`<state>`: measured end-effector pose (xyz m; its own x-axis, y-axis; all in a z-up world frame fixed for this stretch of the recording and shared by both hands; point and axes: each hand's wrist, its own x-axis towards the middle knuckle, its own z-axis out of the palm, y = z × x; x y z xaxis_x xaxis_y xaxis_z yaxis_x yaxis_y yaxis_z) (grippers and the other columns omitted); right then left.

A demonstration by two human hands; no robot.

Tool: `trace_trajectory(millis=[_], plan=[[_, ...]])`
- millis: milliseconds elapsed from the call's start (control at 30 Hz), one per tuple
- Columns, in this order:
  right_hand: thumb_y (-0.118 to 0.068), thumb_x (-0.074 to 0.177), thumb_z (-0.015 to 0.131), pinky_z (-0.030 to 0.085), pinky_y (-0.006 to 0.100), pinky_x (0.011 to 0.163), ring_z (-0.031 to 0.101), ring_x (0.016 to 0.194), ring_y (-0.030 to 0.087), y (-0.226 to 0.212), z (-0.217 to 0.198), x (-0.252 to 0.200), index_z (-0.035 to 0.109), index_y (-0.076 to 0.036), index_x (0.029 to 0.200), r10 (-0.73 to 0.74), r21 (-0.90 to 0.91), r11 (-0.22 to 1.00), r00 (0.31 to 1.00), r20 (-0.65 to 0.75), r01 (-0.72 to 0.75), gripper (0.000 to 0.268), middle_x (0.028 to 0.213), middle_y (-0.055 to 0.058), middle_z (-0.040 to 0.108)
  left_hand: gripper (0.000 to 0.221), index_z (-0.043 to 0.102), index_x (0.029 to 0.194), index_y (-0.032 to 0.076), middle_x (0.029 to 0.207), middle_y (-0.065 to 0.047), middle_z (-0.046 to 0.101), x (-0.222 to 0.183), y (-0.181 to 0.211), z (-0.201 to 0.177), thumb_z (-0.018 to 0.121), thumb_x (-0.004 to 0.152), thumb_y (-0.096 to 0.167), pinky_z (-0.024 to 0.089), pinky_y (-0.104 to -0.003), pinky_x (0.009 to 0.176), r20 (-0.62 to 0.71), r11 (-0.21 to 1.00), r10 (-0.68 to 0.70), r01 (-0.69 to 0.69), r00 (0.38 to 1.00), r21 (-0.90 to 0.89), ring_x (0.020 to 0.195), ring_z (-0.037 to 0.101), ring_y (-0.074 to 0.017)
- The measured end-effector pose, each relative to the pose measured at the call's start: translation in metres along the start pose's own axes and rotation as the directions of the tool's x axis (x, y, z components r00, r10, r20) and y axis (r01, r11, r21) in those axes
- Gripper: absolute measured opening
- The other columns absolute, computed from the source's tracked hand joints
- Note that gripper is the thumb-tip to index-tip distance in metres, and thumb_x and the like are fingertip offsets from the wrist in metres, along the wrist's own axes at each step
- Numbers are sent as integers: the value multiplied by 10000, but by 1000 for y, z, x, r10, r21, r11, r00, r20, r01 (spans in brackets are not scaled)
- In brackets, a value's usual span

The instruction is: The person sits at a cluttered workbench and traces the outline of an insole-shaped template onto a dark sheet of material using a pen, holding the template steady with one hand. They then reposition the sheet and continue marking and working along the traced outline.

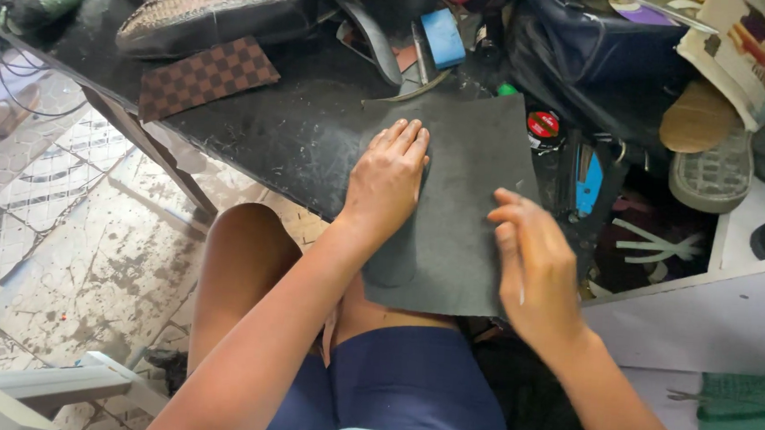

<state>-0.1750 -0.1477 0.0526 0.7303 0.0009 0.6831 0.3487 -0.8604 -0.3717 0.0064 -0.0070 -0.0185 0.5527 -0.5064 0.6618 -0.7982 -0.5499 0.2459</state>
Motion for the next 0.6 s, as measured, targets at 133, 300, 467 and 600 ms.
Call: trace_trajectory(millis=[133, 300, 467, 600], plan=[[14, 1085, 482, 545, 419, 910, 693, 1097, 382, 27, 13, 30, 606, 35, 1171, 148, 54, 988, 989, 0, -147, 152, 1166, 195, 708, 370, 653, 1275, -47, 1357, -214, 646, -1, -2, 5, 621, 955, 137, 421, -453, 1132, -2, 1000, 3, -3, 1000, 7, 1308, 582, -352], [75, 893, 622, 511, 469, 850, 636, 983, 424, 77, 62, 103, 621, 9, 987, -206, -7, 979, 977, 48, 206, 115, 1018, 206, 658, 373, 658, 1269, -48, 1354, -211, 650, 0, -1, 2, 615, 952, 144, 418, -449, 1132, 9, 1000, -12, 12, 1000, -3, 1301, 584, -358], [55, 841, 652, 515, 470, 823, 636, 933, 412, 133, 118, 140, 677, -7, 968, -177, -18, 982, 959, 223, 185, 144, 962, 213, 644, 366, 658, 1270, -48, 1351, -212, 651, -1, -1, 1, 611, 957, 135, 420, -446, 1136, -3, 1000, -7, 7, 1000, -4, 1303, 588, -351], [19, 772, 709, 525, 473, 791, 639, 895, 427, 139, 138, 149, 657, -18, 823, -226, -59, 967, 938, 263, 249, 81, 901, 205, 653, 368, 660, 1255, -58, 1336, -211, 658, 1, 0, 0, 615, 941, 128, 425, -442, 1136, -12, 1000, -12, 12, 1000, -13, 1305, 587, -349]])
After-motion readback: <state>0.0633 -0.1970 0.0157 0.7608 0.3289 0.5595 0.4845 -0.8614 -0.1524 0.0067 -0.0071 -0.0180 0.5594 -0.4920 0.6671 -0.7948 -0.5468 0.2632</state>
